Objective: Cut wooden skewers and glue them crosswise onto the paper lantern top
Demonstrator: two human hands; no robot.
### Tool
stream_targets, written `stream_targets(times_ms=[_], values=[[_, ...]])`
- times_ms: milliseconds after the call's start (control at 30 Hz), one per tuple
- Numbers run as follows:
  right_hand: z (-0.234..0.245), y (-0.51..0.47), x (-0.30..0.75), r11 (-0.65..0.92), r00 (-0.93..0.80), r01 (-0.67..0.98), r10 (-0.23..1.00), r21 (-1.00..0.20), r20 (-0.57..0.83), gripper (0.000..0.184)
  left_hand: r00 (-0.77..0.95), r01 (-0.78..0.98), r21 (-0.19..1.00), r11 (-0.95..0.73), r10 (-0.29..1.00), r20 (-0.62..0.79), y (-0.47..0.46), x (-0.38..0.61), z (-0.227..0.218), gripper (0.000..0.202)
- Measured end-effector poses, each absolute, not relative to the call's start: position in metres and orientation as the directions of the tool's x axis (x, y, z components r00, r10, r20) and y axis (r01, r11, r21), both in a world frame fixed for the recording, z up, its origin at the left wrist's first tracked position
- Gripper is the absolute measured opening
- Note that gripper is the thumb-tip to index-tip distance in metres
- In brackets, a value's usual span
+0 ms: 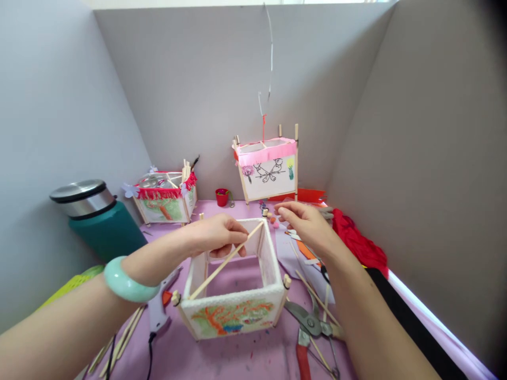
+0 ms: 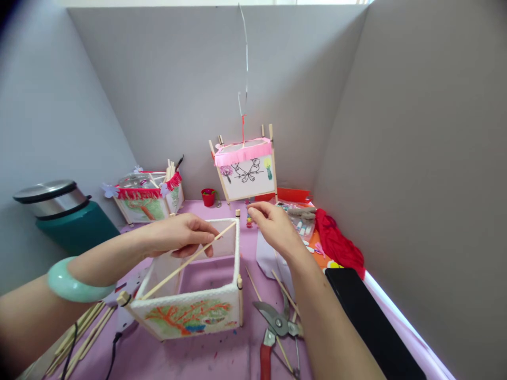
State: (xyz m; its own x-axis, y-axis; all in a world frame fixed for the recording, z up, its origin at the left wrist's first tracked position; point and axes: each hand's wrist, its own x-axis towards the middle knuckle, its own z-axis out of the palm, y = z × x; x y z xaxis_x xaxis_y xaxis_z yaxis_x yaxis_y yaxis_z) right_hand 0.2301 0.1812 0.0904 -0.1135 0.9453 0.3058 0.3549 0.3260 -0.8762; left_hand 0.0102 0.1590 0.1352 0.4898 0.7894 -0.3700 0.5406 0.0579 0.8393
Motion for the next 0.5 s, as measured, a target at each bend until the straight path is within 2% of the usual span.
stream_targets(times_ms=[233,367,433,500], values=[[0.103,0.166,0.246,0.313,-0.070,0.392,0.948,-0.865,0.312,0.026,0.344,0.538,0.843,0.016,0.909,-0.237,0.147,-0.006,0.150,0.039],[0.094,0.156,0.259,0.297,-0.098,0.581,0.950,-0.758,0.297,0.024,0.280,0.504,0.863,-0.031,0.951,-0.129,0.138,-0.017,0.155,0.033],[0.085,0.146,0.265,0.294,-0.183,0.673,0.955,-0.678,0.232,0.023,0.239,0.486,0.871,-0.073,0.970,-0.052,0.131,-0.019,0.158,0.030],[0.076,0.133,0.270,0.289,-0.285,0.734,0.952,-0.615,0.108,0.019,0.165,0.500,0.853,-0.149,0.983,0.076,0.123,-0.021,0.161,0.025]])
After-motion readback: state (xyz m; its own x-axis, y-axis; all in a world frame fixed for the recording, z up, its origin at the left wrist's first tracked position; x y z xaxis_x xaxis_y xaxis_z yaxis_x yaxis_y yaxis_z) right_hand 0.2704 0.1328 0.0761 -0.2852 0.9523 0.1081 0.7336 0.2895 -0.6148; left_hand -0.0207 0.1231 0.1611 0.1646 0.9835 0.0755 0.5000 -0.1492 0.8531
